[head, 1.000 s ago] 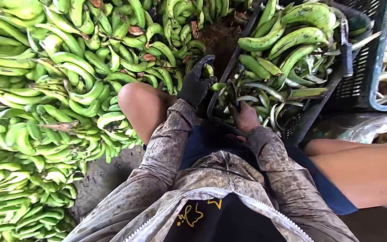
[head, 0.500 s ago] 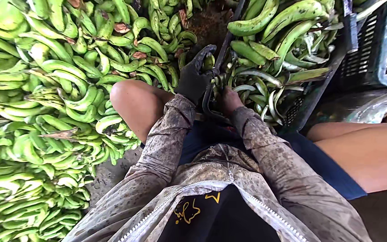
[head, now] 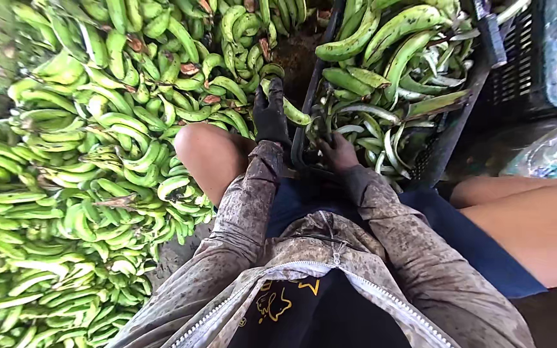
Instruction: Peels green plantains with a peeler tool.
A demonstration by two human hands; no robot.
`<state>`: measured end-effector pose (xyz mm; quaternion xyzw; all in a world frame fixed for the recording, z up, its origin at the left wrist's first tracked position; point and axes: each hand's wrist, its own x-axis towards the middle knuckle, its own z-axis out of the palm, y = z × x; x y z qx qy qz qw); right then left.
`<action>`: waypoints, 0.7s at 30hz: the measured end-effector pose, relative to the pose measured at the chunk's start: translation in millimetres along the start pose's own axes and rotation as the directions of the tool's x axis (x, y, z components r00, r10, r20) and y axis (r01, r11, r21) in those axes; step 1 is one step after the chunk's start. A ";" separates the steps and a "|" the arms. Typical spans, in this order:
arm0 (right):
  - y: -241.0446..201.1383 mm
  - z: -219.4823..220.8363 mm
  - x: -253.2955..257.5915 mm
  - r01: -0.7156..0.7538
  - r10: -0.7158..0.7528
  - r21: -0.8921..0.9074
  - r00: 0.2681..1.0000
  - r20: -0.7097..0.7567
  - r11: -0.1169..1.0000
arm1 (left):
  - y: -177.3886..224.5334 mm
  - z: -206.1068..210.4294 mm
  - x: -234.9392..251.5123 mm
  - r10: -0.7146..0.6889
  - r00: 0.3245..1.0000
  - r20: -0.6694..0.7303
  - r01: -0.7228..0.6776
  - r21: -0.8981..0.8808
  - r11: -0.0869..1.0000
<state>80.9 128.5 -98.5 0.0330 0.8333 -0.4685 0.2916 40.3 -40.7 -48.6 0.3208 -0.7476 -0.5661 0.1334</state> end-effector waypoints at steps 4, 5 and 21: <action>-9.2 -24.5 -20.1 0.127 -0.095 0.183 0.980 -0.173 0.975 | 2.7 -9.7 -3.9 -0.117 0.993 0.025 0.117 -0.017 0.993; -13.5 -34.1 -27.6 0.189 -0.157 0.180 0.971 -0.178 0.965 | 1.3 -5.0 -6.6 -0.154 0.985 0.073 0.160 -0.098 0.982; -6.7 -92.7 -32.4 0.336 -0.376 -0.300 0.923 -0.085 0.893 | 21.2 27.6 -53.2 -0.038 0.722 0.691 0.321 -0.285 0.903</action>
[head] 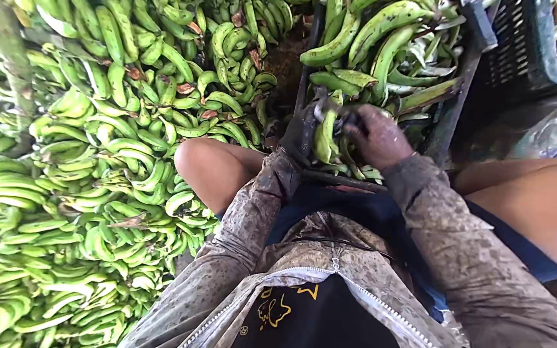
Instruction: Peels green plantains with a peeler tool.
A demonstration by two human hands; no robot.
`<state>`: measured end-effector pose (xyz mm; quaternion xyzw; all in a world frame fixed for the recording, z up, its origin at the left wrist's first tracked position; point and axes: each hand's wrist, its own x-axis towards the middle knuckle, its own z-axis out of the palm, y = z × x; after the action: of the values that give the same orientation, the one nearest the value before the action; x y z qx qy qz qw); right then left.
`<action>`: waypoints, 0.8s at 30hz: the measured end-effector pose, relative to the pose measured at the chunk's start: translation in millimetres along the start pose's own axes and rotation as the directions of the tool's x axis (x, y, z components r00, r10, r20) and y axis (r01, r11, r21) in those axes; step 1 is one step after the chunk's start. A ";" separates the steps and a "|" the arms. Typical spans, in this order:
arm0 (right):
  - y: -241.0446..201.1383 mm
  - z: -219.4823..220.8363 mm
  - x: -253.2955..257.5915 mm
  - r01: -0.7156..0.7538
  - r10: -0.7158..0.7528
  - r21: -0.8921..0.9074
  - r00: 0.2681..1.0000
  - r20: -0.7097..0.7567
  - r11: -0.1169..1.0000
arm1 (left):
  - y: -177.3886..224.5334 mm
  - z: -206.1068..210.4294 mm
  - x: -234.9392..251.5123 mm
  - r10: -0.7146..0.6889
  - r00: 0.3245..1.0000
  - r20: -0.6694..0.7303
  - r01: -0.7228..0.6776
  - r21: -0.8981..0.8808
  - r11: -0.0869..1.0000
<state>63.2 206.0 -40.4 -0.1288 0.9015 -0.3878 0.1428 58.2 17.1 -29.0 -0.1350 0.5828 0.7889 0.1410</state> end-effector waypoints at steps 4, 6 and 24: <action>25.7 -36.7 12.3 -0.293 0.299 0.063 0.924 -0.238 0.954 | 3.2 5.5 -13.9 -0.093 0.984 0.151 0.110 -0.108 0.988; 25.5 -41.1 4.6 -0.265 0.279 0.088 0.919 -0.278 0.960 | 2.6 -1.8 -4.0 -0.111 0.960 0.257 0.167 -0.210 0.963; 25.2 -38.8 1.0 -0.222 0.242 0.108 0.938 -0.248 0.969 | -2.3 -2.8 6.1 -0.122 0.991 -0.047 0.125 0.065 0.990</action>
<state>45.4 248.1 -33.5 0.0361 0.9054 -0.4167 0.0732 53.5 15.4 -34.1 -0.1827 0.6026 0.7553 0.1817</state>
